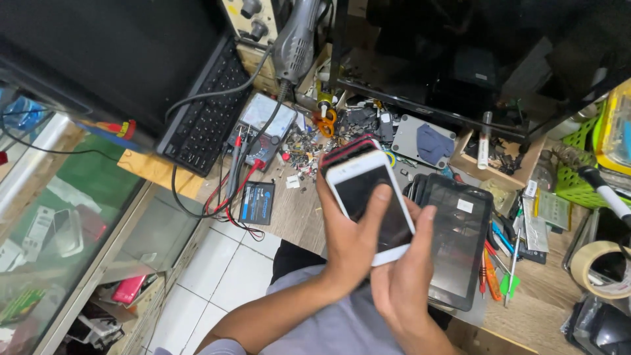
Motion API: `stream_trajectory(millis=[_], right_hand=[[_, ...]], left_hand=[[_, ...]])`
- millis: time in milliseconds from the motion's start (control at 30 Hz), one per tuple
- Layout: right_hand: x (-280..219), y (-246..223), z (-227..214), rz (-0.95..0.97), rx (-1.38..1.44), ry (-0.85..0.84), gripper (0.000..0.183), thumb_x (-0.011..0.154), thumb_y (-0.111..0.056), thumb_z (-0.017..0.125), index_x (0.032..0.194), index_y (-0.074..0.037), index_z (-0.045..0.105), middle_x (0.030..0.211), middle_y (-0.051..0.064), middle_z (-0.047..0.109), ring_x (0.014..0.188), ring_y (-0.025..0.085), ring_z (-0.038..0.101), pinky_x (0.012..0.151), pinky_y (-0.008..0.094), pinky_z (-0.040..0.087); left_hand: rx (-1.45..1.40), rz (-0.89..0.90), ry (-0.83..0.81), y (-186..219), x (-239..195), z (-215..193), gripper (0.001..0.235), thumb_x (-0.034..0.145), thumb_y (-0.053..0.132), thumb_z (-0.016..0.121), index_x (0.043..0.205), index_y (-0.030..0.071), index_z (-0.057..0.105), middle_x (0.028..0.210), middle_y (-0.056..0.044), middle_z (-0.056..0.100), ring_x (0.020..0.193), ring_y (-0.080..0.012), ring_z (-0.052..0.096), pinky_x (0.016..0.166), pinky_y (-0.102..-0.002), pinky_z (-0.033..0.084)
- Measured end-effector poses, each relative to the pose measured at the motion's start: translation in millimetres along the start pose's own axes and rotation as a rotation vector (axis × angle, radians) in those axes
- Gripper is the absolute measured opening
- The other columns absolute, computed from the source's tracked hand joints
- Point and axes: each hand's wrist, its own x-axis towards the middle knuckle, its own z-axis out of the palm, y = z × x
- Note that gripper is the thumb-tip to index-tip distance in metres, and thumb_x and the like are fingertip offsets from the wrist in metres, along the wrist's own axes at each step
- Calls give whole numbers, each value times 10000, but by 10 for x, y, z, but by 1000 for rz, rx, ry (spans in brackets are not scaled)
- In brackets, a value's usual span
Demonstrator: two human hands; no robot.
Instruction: The person picks up a white smartphone and places it into a green basket on the workbench. They then pick up a stack of tablets, separate one tablet, and place it on the workbench. The person continues to handle and stack the remaining tablets and smartphones on the workbench.
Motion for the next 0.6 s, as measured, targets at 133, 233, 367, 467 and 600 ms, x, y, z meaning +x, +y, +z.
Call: stream_trajectory(millis=[133, 233, 367, 467, 600], right_hand=[[-97, 50, -3, 42, -219, 42, 337, 1040, -278, 482, 1248, -37, 594, 1230, 130, 679, 1129, 169, 629, 1036, 307, 499], [-28, 191, -243, 167, -332, -195, 269, 1003, -170, 555, 1247, -61, 522, 1172, 147, 643, 1091, 186, 600, 944, 313, 452], [4, 306, -361, 219, -484, -448, 292, 1013, -219, 536, 1243, -40, 551, 1097, 128, 664, 910, 189, 632, 732, 379, 515], [-35, 365, -295, 286, -519, -519, 328, 994, -195, 550, 1276, -28, 548, 1118, 134, 657, 937, 199, 637, 754, 402, 537], [-7, 466, -231, 305, -557, -536, 323, 985, -192, 564, 1275, -50, 554, 1131, 125, 670, 949, 197, 635, 760, 414, 542]], left_hand=[[80, -188, 23, -72, 227, -352, 665, 830, 372, 728, 1381, 103, 472, 1249, -118, 692, 1093, -190, 684, 958, -305, 539], [-16, -371, 15, 19, 312, -614, 525, 845, 283, 725, 1318, 100, 591, 1158, -81, 741, 1035, -149, 686, 927, -288, 558], [-119, -599, 32, 46, 295, -984, 420, 864, 274, 719, 1228, 82, 635, 1008, -106, 722, 851, -182, 681, 736, -345, 588], [-127, -655, 76, 58, 269, -1150, 401, 871, 294, 715, 1207, 94, 629, 948, -88, 699, 781, -181, 669, 667, -350, 582], [-98, -650, 114, 18, 298, -1264, 417, 861, 325, 718, 1206, 109, 628, 929, -91, 697, 751, -182, 668, 620, -338, 575]])
